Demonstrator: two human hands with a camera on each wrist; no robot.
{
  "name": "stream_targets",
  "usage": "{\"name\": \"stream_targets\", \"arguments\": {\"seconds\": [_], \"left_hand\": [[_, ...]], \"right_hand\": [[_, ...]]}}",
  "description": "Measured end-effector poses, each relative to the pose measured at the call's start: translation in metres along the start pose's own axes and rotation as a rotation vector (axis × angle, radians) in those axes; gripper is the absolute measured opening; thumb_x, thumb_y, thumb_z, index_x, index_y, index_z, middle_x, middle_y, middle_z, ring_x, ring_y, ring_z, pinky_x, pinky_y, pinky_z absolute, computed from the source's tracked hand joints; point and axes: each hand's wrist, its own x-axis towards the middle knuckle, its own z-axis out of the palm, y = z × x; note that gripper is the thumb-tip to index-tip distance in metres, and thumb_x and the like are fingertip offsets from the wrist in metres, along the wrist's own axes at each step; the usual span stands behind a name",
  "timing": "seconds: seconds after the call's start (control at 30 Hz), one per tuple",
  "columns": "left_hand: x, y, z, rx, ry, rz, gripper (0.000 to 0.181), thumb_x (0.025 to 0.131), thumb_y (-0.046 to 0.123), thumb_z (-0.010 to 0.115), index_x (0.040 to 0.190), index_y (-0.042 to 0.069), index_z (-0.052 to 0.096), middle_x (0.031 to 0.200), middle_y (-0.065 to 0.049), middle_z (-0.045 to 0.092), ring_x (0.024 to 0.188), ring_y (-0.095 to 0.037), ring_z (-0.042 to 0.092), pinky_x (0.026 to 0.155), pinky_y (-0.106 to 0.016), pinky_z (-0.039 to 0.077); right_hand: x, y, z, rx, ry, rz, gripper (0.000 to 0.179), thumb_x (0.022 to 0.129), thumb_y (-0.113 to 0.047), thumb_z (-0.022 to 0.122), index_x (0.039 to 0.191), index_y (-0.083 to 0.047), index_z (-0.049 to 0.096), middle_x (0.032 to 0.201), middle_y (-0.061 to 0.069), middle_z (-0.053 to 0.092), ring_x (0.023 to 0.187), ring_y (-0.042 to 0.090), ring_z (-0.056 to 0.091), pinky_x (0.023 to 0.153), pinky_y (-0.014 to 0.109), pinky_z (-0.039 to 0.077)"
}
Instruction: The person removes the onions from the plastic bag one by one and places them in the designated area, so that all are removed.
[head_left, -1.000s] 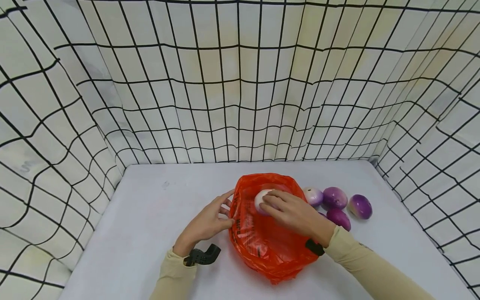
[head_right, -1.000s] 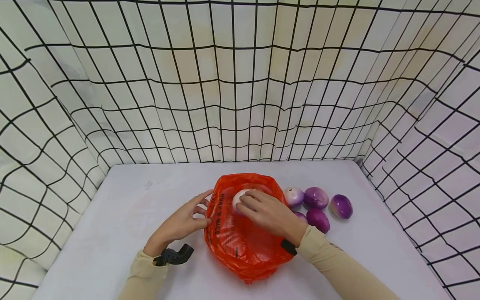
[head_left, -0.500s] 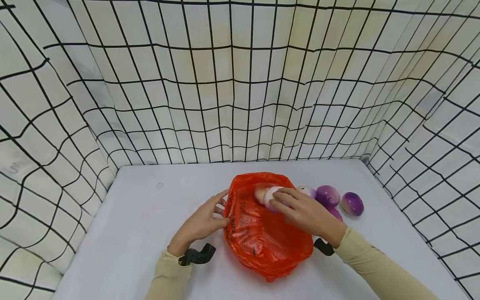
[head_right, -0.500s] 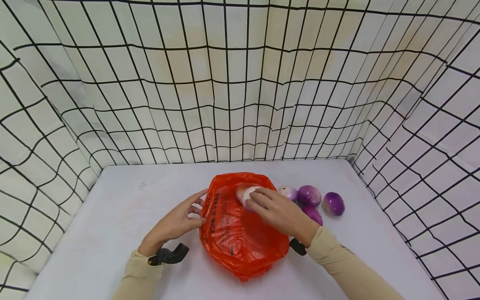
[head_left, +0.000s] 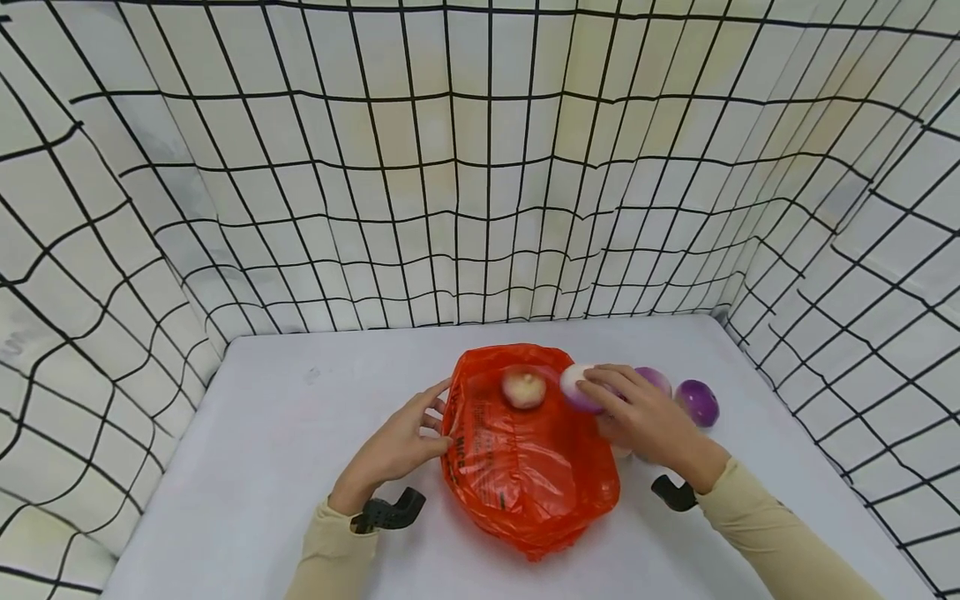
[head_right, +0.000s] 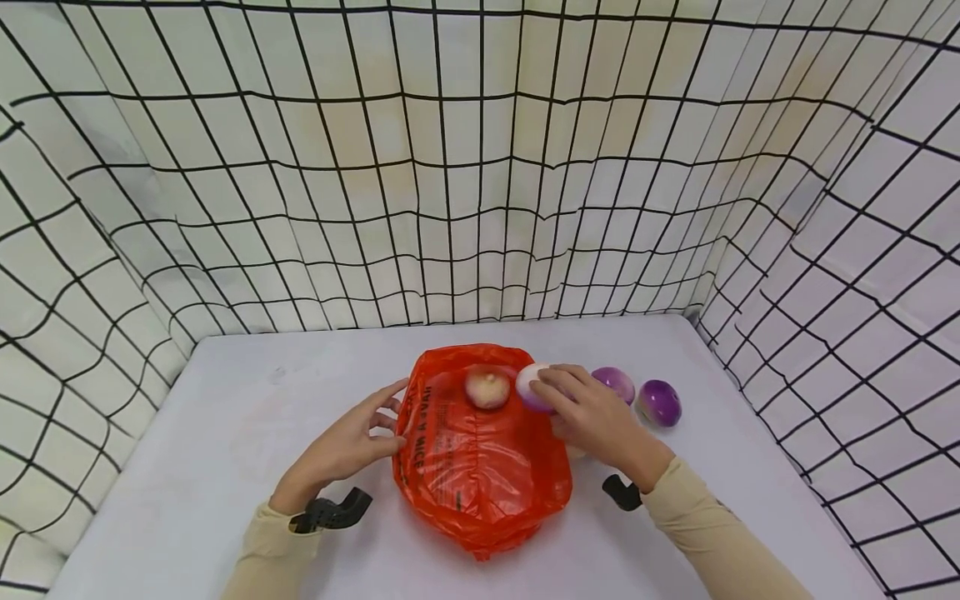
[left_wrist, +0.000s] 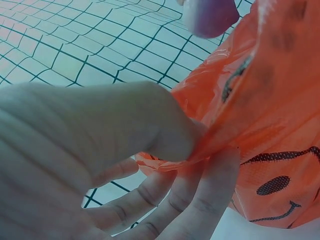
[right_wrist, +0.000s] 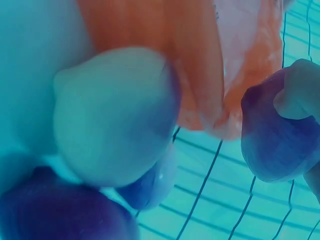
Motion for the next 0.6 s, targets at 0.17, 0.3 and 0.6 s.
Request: {"name": "stream_targets", "arguments": {"seconds": [0.17,0.3,0.6], "left_hand": [[0.000,0.000,0.000,0.009,0.005,-0.005,0.084,0.089,0.007,0.070,0.163,0.015,0.031,0.135,-0.017,0.054,0.110,-0.023,0.064,0.079,-0.032,0.060],[-0.001,0.000,0.001,0.004,0.003,-0.002,0.084,0.088,0.008,0.070,0.163,0.014,0.031,0.133,-0.017,0.054,0.110,-0.023,0.064,0.079,-0.031,0.061],[0.000,0.001,0.002,-0.003,0.004,0.001,0.083,0.089,0.007,0.070,0.163,0.015,0.032,0.133,-0.018,0.054,0.109,-0.024,0.064,0.078,-0.031,0.061]], "right_hand": [[-0.013,0.007,-0.007,0.051,0.013,0.087,0.069,0.068,-0.008,0.094,0.132,-0.007,0.067,0.131,0.012,0.066,0.122,0.028,0.062,0.089,0.048,0.062],[-0.024,0.011,-0.010,0.061,0.072,0.145,0.057,0.081,-0.026,0.089,0.131,-0.007,0.068,0.129,0.012,0.066,0.119,0.027,0.063,0.087,0.042,0.062],[-0.047,0.022,-0.014,0.143,0.184,0.381,0.057,0.076,-0.015,0.090,0.127,-0.005,0.067,0.124,0.012,0.067,0.112,0.028,0.065,0.105,-0.001,0.029]]}}
